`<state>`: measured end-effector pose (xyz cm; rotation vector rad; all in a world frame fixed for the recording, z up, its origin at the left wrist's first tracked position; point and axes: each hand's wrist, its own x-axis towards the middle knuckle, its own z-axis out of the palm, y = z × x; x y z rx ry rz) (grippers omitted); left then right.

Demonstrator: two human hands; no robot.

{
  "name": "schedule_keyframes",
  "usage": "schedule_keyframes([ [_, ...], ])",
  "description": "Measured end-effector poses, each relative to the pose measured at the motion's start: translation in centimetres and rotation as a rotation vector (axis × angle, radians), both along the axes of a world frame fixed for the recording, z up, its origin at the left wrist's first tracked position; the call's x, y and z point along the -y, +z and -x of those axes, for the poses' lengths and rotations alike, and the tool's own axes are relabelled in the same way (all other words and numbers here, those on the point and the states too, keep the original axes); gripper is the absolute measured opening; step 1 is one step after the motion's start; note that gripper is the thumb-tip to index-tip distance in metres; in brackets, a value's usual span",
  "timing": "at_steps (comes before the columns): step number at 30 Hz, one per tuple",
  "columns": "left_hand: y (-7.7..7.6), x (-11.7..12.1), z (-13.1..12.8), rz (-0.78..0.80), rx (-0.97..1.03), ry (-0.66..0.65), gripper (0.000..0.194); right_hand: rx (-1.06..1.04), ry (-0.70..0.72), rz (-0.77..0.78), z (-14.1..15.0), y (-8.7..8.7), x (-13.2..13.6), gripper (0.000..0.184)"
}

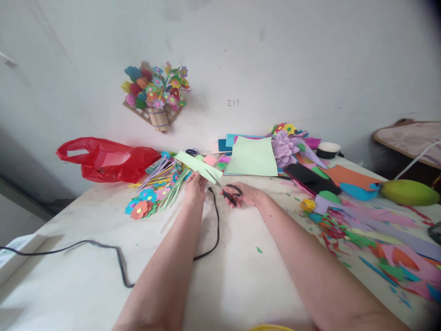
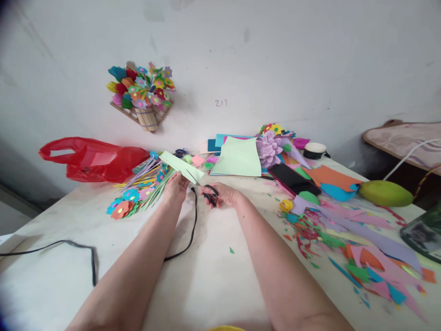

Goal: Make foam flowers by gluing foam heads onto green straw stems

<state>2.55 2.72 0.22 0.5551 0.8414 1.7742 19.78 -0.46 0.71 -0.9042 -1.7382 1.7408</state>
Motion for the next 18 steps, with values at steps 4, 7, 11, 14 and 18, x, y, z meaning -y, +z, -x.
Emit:
schedule_keyframes([
  [4,-0.2,-0.2,0.1,-0.011,0.032,-0.001,0.008,-0.053,0.065,0.046,-0.3,-0.3,-0.6,0.041],
  [7,-0.3,-0.4,0.1,-0.036,0.02,-0.026,0.006,-0.025,0.147,0.118,-0.5,0.1,-1.3,0.043],
  [11,-0.2,-0.3,0.3,-0.016,-0.011,-0.031,0.007,0.064,0.192,0.166,-0.2,0.8,-1.7,0.041],
  [14,-0.1,-0.2,0.4,-0.012,-0.005,-0.039,0.011,0.036,0.178,0.144,0.1,0.5,-1.8,0.04],
  [18,0.0,-0.2,0.4,-0.047,-0.014,-0.038,0.013,-0.011,0.149,0.107,0.2,-0.3,-1.7,0.04],
])
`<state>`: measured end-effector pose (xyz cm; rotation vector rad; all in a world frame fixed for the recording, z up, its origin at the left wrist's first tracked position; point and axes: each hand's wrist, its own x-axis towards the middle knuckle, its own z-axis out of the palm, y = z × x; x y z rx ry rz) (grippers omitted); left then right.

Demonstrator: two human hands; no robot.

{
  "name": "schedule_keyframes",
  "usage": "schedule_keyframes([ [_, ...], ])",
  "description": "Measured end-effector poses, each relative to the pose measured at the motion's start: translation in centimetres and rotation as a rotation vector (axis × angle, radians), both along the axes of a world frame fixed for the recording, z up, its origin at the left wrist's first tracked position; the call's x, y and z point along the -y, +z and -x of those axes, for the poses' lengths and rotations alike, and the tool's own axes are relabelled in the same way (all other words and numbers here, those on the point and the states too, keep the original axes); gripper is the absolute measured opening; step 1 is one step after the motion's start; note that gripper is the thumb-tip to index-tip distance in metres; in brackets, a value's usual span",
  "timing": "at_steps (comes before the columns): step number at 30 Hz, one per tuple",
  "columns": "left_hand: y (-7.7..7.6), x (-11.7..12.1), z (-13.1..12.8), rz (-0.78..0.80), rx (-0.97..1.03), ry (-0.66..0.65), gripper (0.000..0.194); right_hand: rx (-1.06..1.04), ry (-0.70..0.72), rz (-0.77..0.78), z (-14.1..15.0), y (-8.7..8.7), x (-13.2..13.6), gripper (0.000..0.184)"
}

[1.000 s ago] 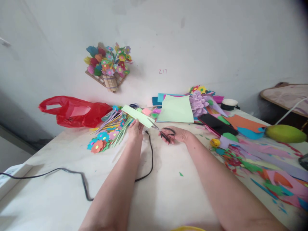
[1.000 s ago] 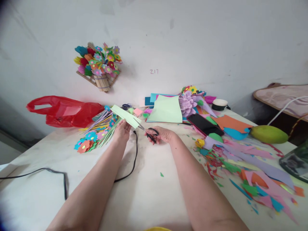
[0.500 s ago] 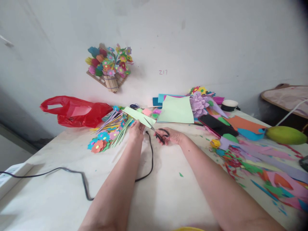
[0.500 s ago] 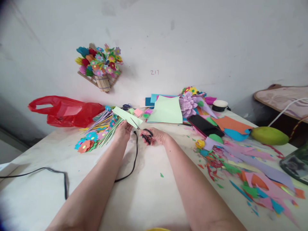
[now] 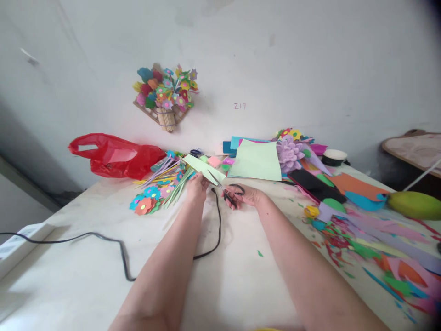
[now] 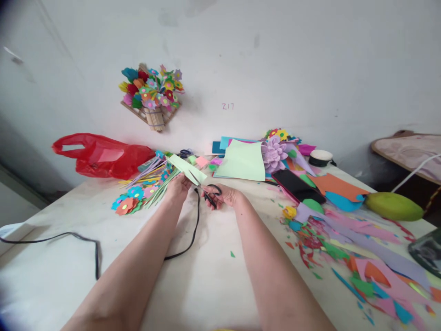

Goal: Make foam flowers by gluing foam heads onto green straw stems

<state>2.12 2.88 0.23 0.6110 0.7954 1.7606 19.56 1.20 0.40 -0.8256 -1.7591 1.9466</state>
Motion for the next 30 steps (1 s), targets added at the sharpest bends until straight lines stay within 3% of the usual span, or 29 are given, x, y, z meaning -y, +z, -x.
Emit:
schedule_keyframes([
  [7,0.19,-0.07,0.11,-0.028,0.01,-0.053,0.011,-0.028,0.036,0.014,-0.32,-0.14,-0.01,0.043],
  [30,0.3,-0.02,0.69,-0.021,0.012,-0.035,0.012,-0.036,-0.006,-0.082,-0.1,-0.48,0.23,0.047],
])
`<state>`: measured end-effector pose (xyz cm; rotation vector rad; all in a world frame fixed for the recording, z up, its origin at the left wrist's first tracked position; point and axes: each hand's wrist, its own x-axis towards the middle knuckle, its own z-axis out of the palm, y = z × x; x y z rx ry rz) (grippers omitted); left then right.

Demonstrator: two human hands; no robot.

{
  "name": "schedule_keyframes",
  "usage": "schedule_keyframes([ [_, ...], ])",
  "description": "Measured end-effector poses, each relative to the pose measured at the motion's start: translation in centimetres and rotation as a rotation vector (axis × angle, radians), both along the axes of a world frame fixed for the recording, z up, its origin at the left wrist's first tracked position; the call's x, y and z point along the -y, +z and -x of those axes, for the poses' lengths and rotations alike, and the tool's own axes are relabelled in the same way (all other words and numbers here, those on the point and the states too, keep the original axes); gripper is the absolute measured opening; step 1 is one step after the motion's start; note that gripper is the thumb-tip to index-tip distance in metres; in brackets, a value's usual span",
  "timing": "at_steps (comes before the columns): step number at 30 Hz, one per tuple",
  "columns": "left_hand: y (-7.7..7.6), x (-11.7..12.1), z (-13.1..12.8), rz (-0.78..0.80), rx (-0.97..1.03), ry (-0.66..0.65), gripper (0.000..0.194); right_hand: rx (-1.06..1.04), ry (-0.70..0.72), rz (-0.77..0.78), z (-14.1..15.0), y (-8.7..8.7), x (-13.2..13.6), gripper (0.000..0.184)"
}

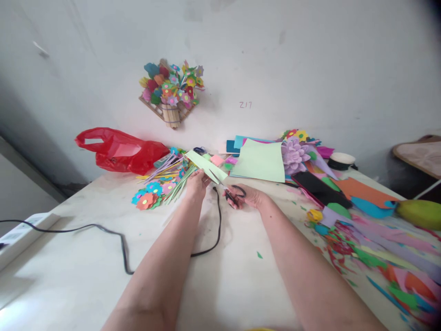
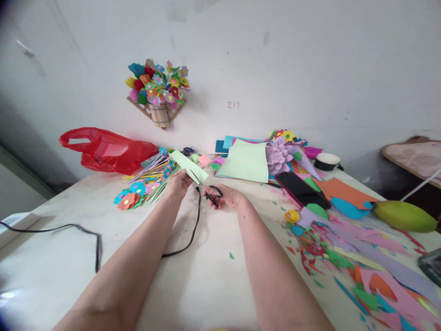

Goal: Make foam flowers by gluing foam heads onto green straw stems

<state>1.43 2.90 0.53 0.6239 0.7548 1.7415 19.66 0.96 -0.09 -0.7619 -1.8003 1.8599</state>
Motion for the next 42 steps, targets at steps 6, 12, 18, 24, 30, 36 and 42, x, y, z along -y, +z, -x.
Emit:
schedule_keyframes([
  [6,-0.12,-0.09,0.19,-0.002,0.013,-0.004,0.01,0.026,-0.028,-0.012,0.1,0.22,0.29,0.044],
  [12,-0.12,-0.11,0.26,-0.016,0.029,-0.003,0.015,0.055,-0.051,-0.029,0.24,0.38,0.53,0.043],
  [18,-0.05,-0.06,0.26,-0.013,0.034,-0.007,0.013,0.064,-0.061,-0.039,0.27,0.37,0.6,0.045],
  [24,-0.17,-0.14,0.28,-0.017,0.027,-0.003,0.014,0.06,-0.07,-0.032,0.25,0.54,0.72,0.045],
  [30,-0.02,-0.05,0.06,0.026,0.018,0.011,0.014,0.064,-0.1,-0.012,0.4,1.01,0.96,0.043],
  [36,0.09,0.15,-0.19,0.031,-0.006,-0.004,0.013,0.034,-0.082,-0.012,0.32,0.74,0.64,0.043],
  [42,0.07,0.1,-0.18,0.035,-0.007,-0.006,0.011,0.039,-0.097,-0.025,0.41,0.66,0.66,0.041],
])
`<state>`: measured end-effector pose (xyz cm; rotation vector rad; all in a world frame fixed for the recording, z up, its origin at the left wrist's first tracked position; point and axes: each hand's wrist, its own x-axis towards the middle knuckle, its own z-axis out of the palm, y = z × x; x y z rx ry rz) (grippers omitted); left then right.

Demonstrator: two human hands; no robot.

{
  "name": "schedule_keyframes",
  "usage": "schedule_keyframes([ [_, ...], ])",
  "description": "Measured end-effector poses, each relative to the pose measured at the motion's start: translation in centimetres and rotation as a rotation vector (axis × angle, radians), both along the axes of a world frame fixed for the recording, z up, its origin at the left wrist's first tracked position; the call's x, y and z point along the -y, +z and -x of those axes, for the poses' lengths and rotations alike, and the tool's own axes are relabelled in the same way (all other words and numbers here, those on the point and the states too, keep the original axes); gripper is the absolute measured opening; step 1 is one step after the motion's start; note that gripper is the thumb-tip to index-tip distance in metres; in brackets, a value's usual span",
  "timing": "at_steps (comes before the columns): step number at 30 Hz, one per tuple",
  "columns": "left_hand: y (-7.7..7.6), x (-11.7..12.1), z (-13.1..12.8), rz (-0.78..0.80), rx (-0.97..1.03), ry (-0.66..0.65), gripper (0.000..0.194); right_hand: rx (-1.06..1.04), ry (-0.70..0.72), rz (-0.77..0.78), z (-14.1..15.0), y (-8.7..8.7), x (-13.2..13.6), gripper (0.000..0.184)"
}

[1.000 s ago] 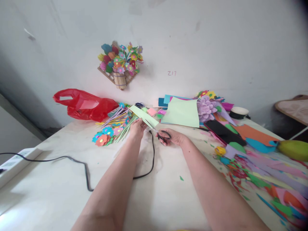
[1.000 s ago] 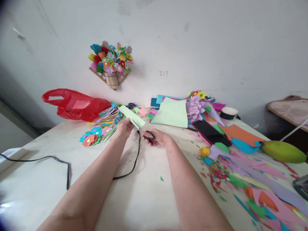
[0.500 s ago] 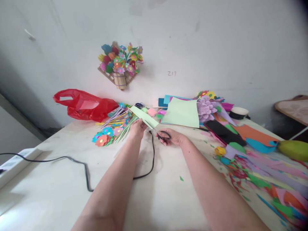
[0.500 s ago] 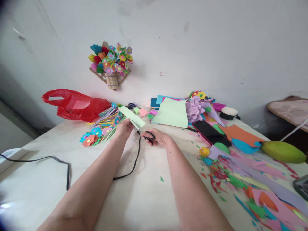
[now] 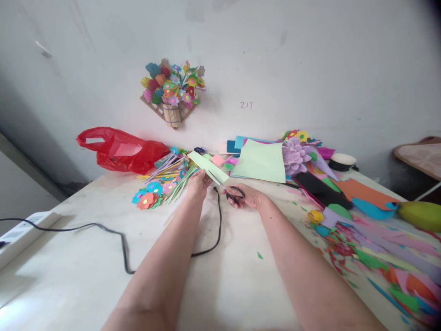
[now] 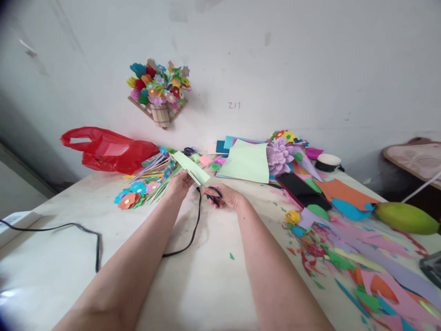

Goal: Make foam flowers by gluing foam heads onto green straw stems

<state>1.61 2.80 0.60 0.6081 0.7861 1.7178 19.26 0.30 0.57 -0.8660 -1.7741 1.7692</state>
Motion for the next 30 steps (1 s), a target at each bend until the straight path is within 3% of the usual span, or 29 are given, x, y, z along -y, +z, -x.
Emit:
schedule_keyframes([
  [14,0.11,0.04,0.1,-0.016,0.022,0.012,0.015,0.0,-0.031,-0.009,0.23,-0.33,-0.05,0.04],
  [21,0.5,0.16,0.2,0.048,0.029,0.021,0.004,0.004,-0.022,-0.028,0.17,-0.26,-0.04,0.039],
  [30,-0.01,0.05,0.51,0.034,0.033,0.041,0.01,0.009,-0.015,-0.024,-0.03,0.19,0.27,0.037],
])
